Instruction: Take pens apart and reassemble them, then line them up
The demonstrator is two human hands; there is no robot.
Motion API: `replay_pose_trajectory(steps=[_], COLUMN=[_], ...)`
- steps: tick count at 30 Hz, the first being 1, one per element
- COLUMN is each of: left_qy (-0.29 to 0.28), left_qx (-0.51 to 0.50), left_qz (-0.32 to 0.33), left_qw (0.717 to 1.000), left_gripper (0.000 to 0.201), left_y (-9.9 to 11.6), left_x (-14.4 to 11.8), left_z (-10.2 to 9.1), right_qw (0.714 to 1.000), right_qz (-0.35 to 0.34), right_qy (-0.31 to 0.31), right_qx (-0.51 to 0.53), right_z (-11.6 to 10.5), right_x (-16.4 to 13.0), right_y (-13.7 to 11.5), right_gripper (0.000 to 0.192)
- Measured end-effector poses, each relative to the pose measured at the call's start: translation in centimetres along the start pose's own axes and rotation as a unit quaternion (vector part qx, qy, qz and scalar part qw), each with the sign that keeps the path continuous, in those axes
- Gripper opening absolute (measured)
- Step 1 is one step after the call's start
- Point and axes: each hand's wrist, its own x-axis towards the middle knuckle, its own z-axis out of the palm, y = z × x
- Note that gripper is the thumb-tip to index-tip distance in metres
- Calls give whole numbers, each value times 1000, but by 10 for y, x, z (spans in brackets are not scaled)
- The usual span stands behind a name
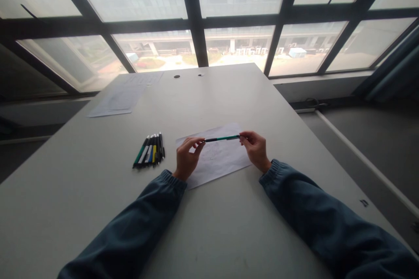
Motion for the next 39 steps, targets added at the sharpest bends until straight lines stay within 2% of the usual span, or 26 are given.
replay_pose_trajectory(steps=[18,25,39], left_qy=[12,12,-7], left_qx=[-22,-26,-23], left_qz=[-37,-33,-43], left_qw=[999,999,999], left_gripper=[13,13,13], left_y=[-10,-7,-5], left_x=[-4,-2,-3], left_z=[2,1,1], right_qw=[999,1000,999], right_qz=[6,3,-4], right_qy=[-29,-28,-29], right_qx=[14,-5,-27], right_z=[2,2,-1], right_x=[0,0,1], right_y=[5,5,9], right_gripper=[14,18,12])
